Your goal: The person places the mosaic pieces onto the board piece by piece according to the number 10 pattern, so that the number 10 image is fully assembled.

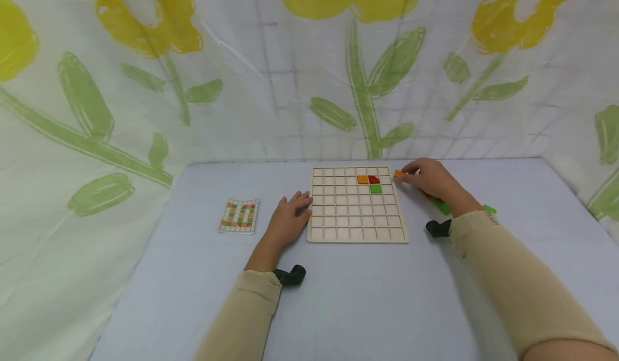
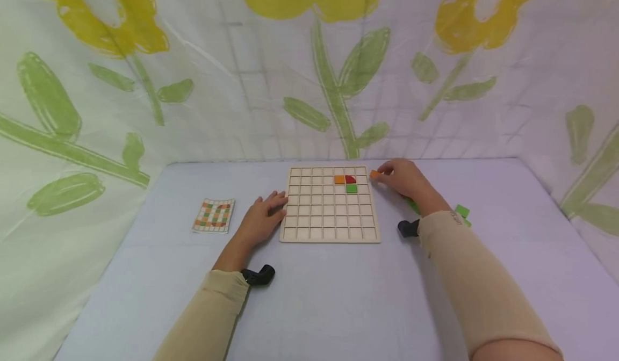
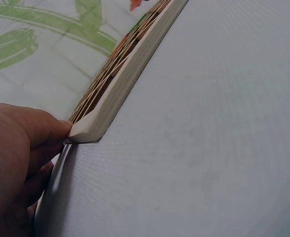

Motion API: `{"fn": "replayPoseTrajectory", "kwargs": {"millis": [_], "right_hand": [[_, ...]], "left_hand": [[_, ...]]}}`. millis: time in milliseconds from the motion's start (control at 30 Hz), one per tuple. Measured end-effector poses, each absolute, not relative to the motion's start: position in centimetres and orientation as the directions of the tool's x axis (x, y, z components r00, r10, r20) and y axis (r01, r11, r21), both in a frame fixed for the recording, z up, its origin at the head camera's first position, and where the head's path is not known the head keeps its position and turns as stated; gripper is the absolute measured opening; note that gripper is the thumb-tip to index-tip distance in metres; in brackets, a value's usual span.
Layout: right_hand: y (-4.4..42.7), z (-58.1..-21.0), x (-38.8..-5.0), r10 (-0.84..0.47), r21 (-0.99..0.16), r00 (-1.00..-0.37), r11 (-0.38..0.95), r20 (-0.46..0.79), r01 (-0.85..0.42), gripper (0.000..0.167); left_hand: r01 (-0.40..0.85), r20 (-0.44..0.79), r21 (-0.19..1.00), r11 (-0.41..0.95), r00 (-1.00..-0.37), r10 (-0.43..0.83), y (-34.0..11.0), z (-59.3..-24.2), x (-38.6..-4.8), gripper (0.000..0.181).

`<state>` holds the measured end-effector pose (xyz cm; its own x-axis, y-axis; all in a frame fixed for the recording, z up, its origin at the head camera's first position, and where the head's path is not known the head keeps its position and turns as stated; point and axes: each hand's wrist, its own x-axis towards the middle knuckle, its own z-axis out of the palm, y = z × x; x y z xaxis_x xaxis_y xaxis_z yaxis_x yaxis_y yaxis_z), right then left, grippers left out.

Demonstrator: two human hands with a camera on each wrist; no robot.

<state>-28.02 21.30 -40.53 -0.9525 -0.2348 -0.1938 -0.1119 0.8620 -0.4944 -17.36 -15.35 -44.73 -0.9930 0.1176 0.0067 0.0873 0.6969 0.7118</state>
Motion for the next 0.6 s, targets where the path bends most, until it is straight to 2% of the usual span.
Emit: {"fn": "replayPoseTrajectory", "kwargs": {"millis": [133,233,400,600], "right_hand": [[19.8,-39.9,-27.2,-0.321,-0.544,-0.934,0.817,-0.155,-0.191,0.046],[18.7,-39.7,-26.2,-0.356,-0.593,-0.922,0.779,-0.149,-0.205,0.042],[17.5,-40.0,-24.6,-0.324,-0.669,-0.928,0.733,-0.181,-0.125,0.045],[17.0,-40.9,-23.4,-0.283,-0.698,-0.943,0.712,-0.178,-0.082,0.045]], "left_hand": [[0.078,-0.001,0.711,0.698,-0.994,0.112,-15.4,-44.9,-17.5,0.040],[0.075,-0.002,0.710,0.700,-0.994,0.109,-15.4,-45.0,-17.6,0.040],[0.095,0.004,0.711,0.696,-0.991,0.132,-15.5,-45.1,-17.6,0.040],[0.114,0.012,0.713,0.692,-0.989,0.151,-15.6,-45.2,-17.6,0.039]]}}
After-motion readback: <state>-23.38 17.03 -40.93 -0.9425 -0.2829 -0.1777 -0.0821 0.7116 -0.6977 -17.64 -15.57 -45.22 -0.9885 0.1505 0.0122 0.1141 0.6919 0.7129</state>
